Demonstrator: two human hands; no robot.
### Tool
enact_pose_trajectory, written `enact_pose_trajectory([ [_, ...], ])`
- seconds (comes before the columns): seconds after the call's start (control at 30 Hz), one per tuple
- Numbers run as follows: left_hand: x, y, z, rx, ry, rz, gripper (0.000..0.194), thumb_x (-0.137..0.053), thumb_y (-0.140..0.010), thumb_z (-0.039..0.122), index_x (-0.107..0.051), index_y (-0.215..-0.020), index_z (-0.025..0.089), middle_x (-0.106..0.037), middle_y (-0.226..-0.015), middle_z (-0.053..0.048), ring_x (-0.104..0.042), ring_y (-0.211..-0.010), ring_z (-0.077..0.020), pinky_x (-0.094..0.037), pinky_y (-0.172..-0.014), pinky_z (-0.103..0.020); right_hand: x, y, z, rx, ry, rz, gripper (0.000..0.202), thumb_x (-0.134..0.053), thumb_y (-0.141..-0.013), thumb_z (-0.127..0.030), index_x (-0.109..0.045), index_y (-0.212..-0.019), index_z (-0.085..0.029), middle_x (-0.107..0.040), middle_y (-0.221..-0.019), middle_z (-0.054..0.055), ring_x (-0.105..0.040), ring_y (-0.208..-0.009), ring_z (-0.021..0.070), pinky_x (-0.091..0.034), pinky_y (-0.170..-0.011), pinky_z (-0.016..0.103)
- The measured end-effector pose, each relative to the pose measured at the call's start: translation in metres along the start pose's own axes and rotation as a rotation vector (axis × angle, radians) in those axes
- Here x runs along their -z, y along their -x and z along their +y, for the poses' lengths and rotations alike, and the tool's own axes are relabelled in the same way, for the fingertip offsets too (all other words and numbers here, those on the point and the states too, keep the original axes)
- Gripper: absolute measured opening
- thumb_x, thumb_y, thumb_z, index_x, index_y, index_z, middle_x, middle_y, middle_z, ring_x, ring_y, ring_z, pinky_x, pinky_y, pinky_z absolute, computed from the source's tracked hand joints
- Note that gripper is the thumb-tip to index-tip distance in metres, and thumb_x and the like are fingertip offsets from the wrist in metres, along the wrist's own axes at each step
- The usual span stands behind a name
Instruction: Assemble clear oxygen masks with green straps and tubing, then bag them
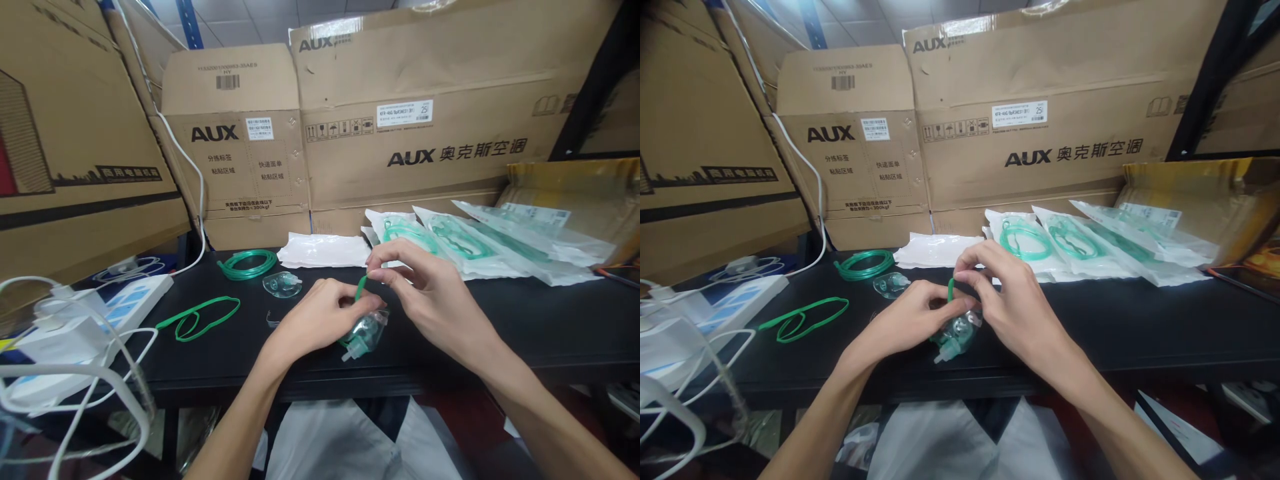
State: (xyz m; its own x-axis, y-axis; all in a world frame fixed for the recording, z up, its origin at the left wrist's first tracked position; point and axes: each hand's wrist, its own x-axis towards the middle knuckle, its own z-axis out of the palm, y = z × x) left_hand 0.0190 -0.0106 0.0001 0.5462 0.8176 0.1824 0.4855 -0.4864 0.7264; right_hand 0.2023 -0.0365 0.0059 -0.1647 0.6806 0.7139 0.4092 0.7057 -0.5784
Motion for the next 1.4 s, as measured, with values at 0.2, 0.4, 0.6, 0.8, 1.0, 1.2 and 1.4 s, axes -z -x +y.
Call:
enact_pose_trajectory([
  [0.2, 0.004, -0.010, -0.013, -0.033, 0.177, 0.210, 0.054, -0.056, -0.092, 0.064, -0.080, -0.093, 0.016, -0.056, -0.061, 0.001, -0.044, -0.054, -0.0119, -0.032, -0.052, -0.024, 0.002, -0.004, 0.011, -0.132, 0.054, 0.137, 0.033, -0.070, -0.091, -0.042, -0.058, -0.118, -0.028, -0.066, -0.113, 0.005, -0.066, -0.103, 0.0239, -0.056, -0.083, 0.036],
  [0.4, 0.005, -0.015, -0.015, -0.095, 0.363, 0.445, 0.047, -0.064, -0.091, 0.056, -0.078, -0.113, 0.016, -0.068, -0.076, -0.001, -0.049, -0.059, -0.0108, -0.042, -0.058, -0.024, -0.005, -0.003, 0.023, -0.353, -0.048, -0.098, 0.045, -0.069, -0.089, -0.055, -0.059, -0.119, -0.023, -0.074, -0.092, 0.007, -0.074, -0.081, 0.0244, -0.060, -0.073, 0.038],
  [0.6, 0.000, -0.015, -0.007, -0.083, 0.541, 0.353, 0.047, -0.066, -0.089, 0.057, -0.078, -0.100, 0.013, -0.074, -0.106, -0.009, -0.066, -0.087, -0.0188, -0.058, -0.072, -0.028, -0.010, -0.005, 0.024, -0.357, -0.272, -0.174, 0.035, -0.069, -0.092, -0.045, -0.060, -0.115, -0.020, -0.076, -0.099, 0.007, -0.076, -0.091, 0.0246, -0.060, -0.082, 0.037],
  [0.8, 0.011, -0.014, -0.019, 0.054, 0.364, 0.284, 0.039, -0.065, -0.091, 0.053, -0.074, -0.104, 0.017, -0.074, -0.093, -0.006, -0.067, -0.082, -0.0169, -0.053, -0.073, -0.027, 0.008, -0.009, 0.028, -0.293, -0.210, -0.134, 0.036, -0.073, -0.088, -0.046, -0.059, -0.114, -0.024, -0.070, -0.109, 0.005, -0.070, -0.104, 0.0251, -0.055, -0.093, 0.039],
  [1.0, 0.030, 0.004, -0.008, -0.026, -0.119, 0.304, 0.035, -0.057, -0.096, 0.051, -0.074, -0.087, 0.023, -0.074, -0.084, 0.001, -0.064, -0.078, -0.0168, -0.044, -0.073, -0.027, 0.011, -0.008, 0.033, -0.212, -0.198, -0.218, 0.031, -0.073, -0.090, -0.039, -0.061, -0.115, -0.027, -0.066, -0.117, 0.003, -0.065, -0.110, 0.0220, -0.051, -0.095, 0.035],
  [1.2, 0.035, 0.021, 0.005, -0.064, -0.255, 0.022, 0.022, -0.060, -0.096, 0.046, -0.077, -0.097, 0.031, -0.073, -0.093, 0.005, -0.063, -0.082, -0.0159, -0.042, -0.071, -0.026, 0.011, -0.008, 0.040, -0.225, -0.130, -0.214, 0.034, -0.074, -0.088, -0.041, -0.062, -0.116, -0.027, -0.067, -0.114, 0.002, -0.065, -0.107, 0.0227, -0.050, -0.096, 0.037],
  [1.4, 0.019, 0.012, -0.013, -0.167, -0.346, -0.117, 0.026, -0.054, -0.100, 0.024, -0.076, -0.106, 0.037, -0.070, -0.113, 0.006, -0.061, -0.108, -0.0182, -0.041, -0.092, -0.027, 0.011, -0.008, 0.043, -0.236, -0.120, -0.215, 0.036, -0.074, -0.088, -0.043, -0.061, -0.119, -0.028, -0.066, -0.115, 0.002, -0.065, -0.105, 0.0223, -0.050, -0.096, 0.038],
])
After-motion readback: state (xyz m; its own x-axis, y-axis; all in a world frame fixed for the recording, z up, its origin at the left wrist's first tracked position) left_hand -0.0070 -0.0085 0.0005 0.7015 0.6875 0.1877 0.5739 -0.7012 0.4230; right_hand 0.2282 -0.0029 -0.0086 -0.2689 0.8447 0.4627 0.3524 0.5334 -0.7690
